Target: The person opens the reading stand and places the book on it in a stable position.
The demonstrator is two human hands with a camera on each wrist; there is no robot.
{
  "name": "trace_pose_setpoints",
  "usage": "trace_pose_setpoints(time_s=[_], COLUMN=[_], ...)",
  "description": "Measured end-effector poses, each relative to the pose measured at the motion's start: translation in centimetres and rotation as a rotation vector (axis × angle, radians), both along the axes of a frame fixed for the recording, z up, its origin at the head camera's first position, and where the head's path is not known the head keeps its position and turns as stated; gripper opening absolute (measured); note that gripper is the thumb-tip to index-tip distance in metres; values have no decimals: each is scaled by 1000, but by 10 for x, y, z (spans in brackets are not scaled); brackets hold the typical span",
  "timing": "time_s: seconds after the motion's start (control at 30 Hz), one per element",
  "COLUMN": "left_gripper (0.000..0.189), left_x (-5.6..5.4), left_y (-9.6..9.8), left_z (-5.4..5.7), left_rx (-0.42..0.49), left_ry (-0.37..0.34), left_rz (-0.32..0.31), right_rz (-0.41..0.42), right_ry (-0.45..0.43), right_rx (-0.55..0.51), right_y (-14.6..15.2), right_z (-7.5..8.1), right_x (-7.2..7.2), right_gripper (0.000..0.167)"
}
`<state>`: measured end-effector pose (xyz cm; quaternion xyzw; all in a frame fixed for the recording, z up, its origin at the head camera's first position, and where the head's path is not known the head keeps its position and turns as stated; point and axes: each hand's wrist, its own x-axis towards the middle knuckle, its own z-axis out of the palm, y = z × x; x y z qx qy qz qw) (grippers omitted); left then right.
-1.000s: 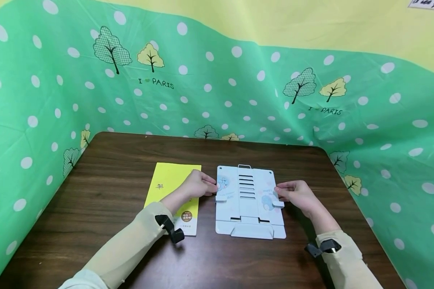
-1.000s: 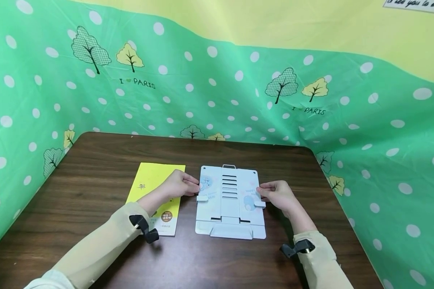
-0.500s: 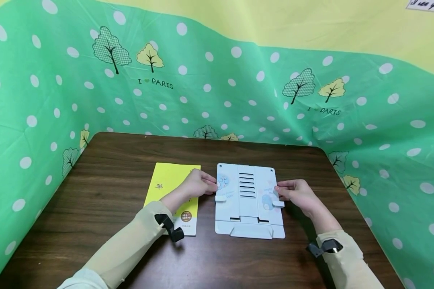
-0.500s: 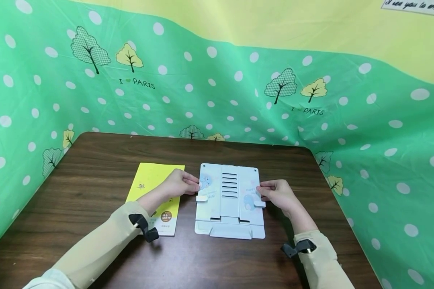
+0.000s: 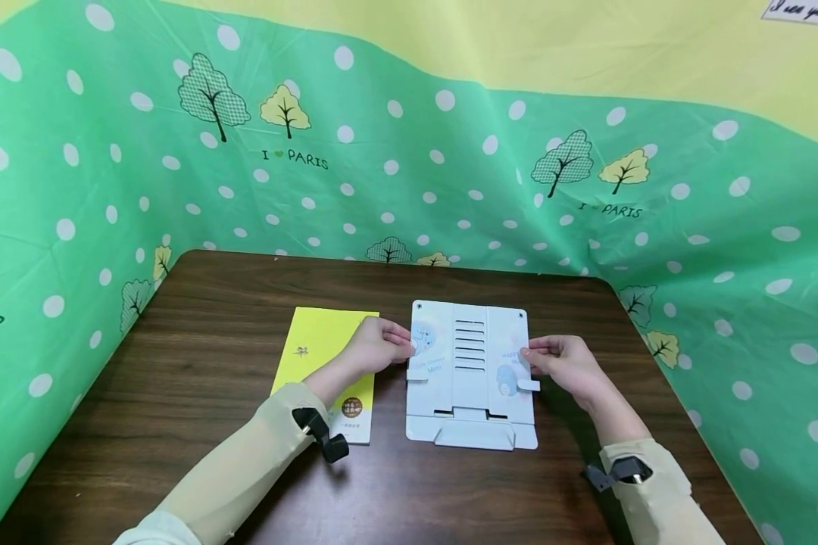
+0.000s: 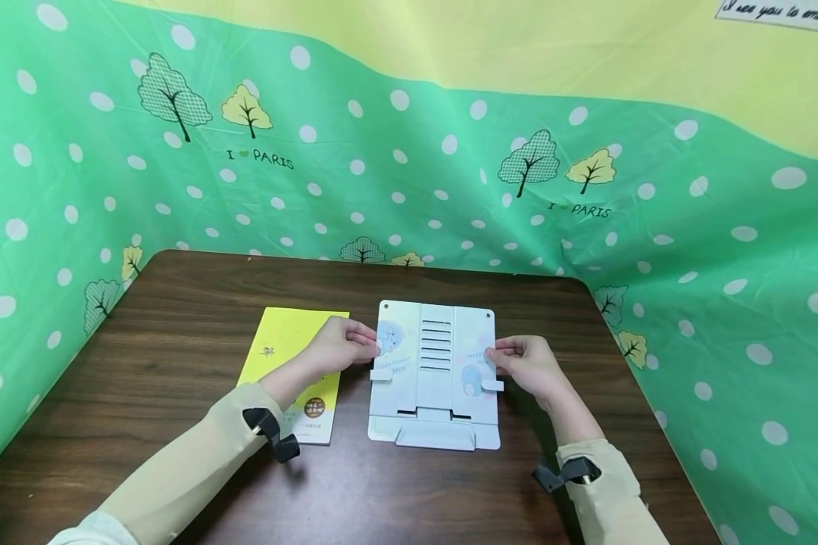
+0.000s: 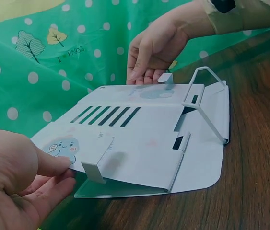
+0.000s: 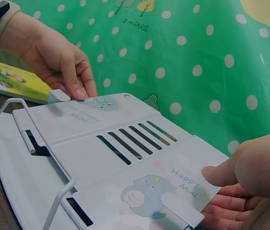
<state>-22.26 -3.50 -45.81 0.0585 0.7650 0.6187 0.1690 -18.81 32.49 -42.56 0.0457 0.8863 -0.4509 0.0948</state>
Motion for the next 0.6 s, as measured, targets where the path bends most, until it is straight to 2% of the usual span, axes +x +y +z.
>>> trace_pose_setpoints(time_s=[0.6], left_gripper=[22], left_x=[8], left_y=[5], left_z=[8], left_rx=[41], left_ry=[12], left_rz=[29], right_rz=[11], right_ry=[95], right_rx=[-29], right_y=[4], right_z=[5], right_x=[11], right_gripper=[34])
